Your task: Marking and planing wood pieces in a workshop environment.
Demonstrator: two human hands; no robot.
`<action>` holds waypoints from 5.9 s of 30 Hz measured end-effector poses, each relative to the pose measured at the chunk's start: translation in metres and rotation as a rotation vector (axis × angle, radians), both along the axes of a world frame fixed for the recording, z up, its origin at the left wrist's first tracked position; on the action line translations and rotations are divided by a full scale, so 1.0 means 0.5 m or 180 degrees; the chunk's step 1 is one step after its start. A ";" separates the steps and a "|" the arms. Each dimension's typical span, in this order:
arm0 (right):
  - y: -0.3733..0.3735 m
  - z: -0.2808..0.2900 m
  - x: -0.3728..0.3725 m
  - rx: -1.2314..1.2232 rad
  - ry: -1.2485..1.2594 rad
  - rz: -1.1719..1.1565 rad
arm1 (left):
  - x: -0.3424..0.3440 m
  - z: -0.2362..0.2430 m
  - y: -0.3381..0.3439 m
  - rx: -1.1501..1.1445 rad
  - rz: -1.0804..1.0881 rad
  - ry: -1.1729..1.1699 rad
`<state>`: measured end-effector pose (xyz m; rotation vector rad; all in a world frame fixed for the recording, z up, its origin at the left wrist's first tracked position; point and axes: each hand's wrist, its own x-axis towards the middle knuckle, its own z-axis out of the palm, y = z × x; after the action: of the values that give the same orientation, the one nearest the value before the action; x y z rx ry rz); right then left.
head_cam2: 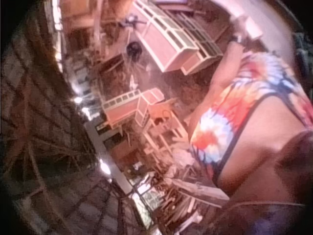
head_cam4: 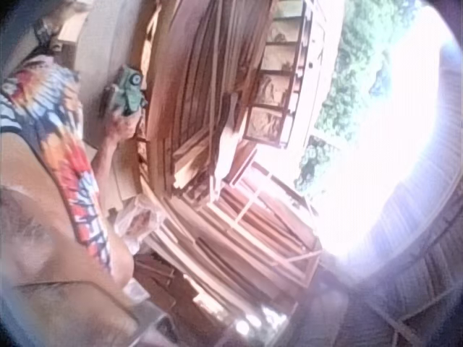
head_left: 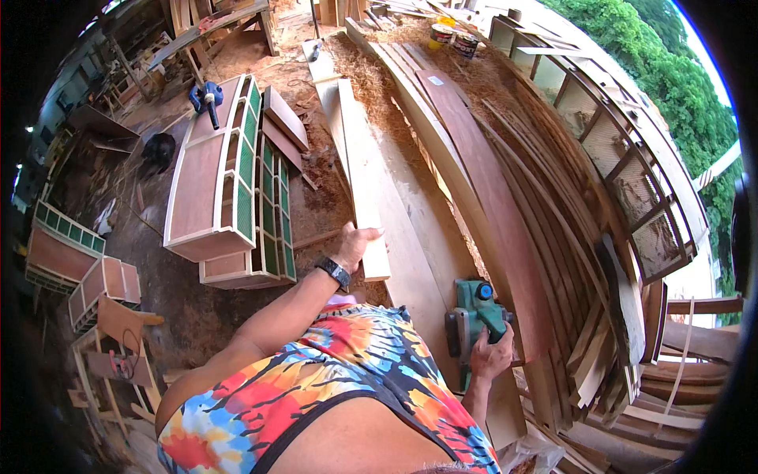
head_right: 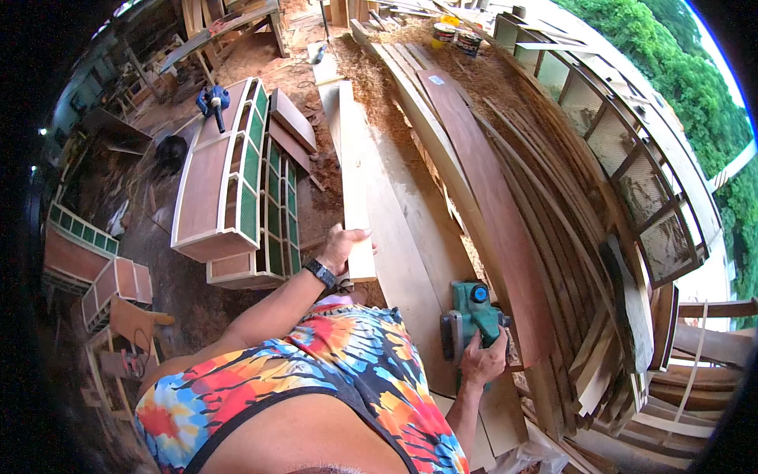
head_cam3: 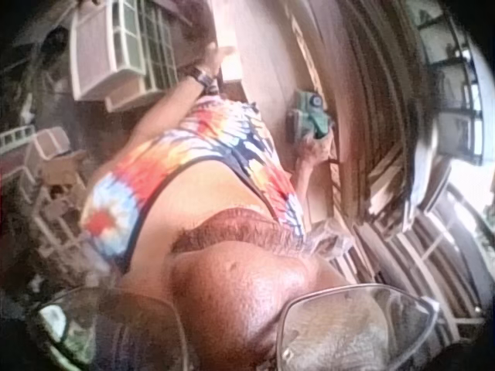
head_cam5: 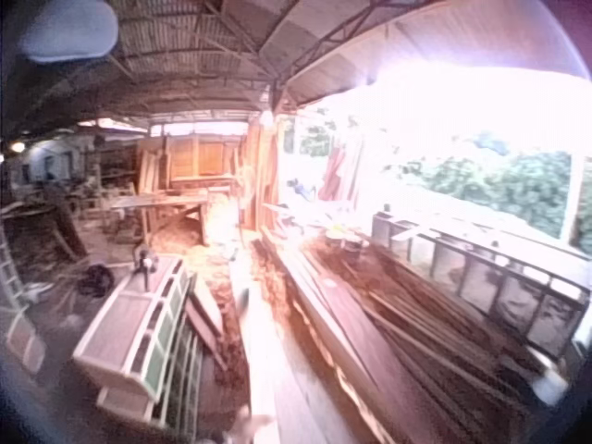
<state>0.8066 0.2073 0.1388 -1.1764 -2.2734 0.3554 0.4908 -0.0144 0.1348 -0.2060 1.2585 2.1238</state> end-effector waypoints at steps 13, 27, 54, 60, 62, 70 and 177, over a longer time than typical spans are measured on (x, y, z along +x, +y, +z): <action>-0.006 0.019 -0.016 -0.0081 -0.0023 -0.0091 | 0.011 0.012 0.043 -0.0934 0.0162 0.1312; -0.001 0.025 -0.020 -0.0019 0.0027 -0.0111 | -0.298 0.022 0.180 -0.1537 -0.0580 0.1720; 0.003 0.020 -0.019 0.0005 0.0032 -0.0006 | 0.085 0.128 -0.036 -0.1253 -0.0513 0.2109; 0.000 0.021 -0.021 0.0021 -0.0005 -0.0025 | 0.021 0.105 -0.067 -0.1880 -0.0774 0.3420; 0.000 0.020 -0.022 0.0041 -0.0004 -0.0033 | -0.014 0.108 -0.049 -0.2917 -0.1135 0.4210; -0.005 0.015 -0.022 -0.0167 -0.0091 -0.0267 | -0.199 0.148 0.113 -0.1893 -0.0767 0.3241; -0.128 -0.216 -0.752 -0.0558 -0.0669 0.1517 | -0.033 -0.263 -0.108 -0.2168 -0.2211 0.1872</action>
<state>0.4306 0.1433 0.0307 -0.7641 -2.7485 0.6470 0.4744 -0.0684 0.0033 0.5414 1.9968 1.1296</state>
